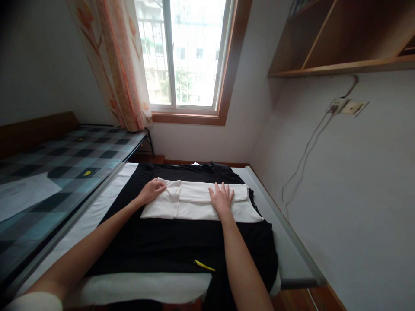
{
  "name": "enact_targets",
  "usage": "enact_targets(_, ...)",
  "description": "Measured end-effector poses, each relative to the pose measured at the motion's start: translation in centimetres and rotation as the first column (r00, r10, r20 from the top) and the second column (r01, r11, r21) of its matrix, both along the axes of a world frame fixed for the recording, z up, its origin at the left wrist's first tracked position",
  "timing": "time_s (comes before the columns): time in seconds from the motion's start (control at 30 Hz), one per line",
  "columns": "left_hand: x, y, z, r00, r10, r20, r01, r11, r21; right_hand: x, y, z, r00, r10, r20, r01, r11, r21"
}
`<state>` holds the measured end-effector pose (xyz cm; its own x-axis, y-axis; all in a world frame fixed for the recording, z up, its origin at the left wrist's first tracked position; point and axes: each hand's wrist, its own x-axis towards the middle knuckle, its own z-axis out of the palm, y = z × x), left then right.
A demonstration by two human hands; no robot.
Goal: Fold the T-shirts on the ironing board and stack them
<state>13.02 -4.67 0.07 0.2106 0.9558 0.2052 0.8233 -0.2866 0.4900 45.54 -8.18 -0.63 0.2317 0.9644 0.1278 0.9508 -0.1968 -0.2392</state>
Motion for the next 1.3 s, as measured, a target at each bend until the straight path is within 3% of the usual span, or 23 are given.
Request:
enact_targets(0.13, -0.2, 0.6, -0.2, 0.996, 0.002, 0.09, -0.006, 0.999, 0.051, 0.1, 0.2, 0.6, 0.998, 0.058, -0.022, -0.056, 0.996, 0.063)
enact_targets(0.3, -1.6, 1.9, 1.5, 0.995, 0.021, 0.102, -0.031, 0.995, 0.097, 0.9, 0.4, 1.3, 0.997, 0.072, -0.013, -0.069, 0.983, 0.167)
enact_targets(0.43, -3.9, 2.5, 2.6, 0.996, 0.08, 0.028, -0.083, 0.986, 0.143, 1.3, 0.3, 0.8, 0.999, 0.044, -0.007, -0.043, 0.993, 0.109)
enact_targets(0.53, -4.6, 2.1, 2.5, 0.976, 0.186, -0.111, -0.165, 0.971, 0.174, 1.1, 0.2, 0.3, 0.999, 0.037, 0.019, -0.037, 0.999, 0.0)
enact_targets(0.63, -3.5, 1.2, 1.8, 0.939, 0.241, -0.247, -0.176, 0.95, 0.259, 0.8, 0.3, 0.1, 0.998, 0.029, 0.051, -0.025, 0.997, -0.077)
enact_targets(0.7, -2.0, 0.7, 1.1, 0.942, 0.17, -0.288, -0.094, 0.961, 0.258, 0.7, 0.3, 0.1, 0.998, 0.019, 0.059, -0.014, 0.996, -0.086)
enact_targets(0.83, 1.1, 0.5, -0.3, 0.942, -0.018, -0.336, 0.058, 0.992, 0.11, 0.6, 0.1, 0.2, 0.998, 0.016, 0.068, -0.01, 0.996, -0.083)
enact_targets(0.93, 2.7, 0.6, -1.0, 0.925, -0.049, -0.377, 0.08, 0.994, 0.068, 0.6, 0.0, 0.1, 0.997, 0.016, 0.079, -0.011, 0.998, -0.069)
enact_targets(1.3, 2.9, 0.0, -1.8, 0.927, -0.004, -0.374, 0.069, 0.984, 0.162, 0.6, 0.2, 0.0, 0.998, 0.012, 0.068, -0.007, 0.998, -0.068)
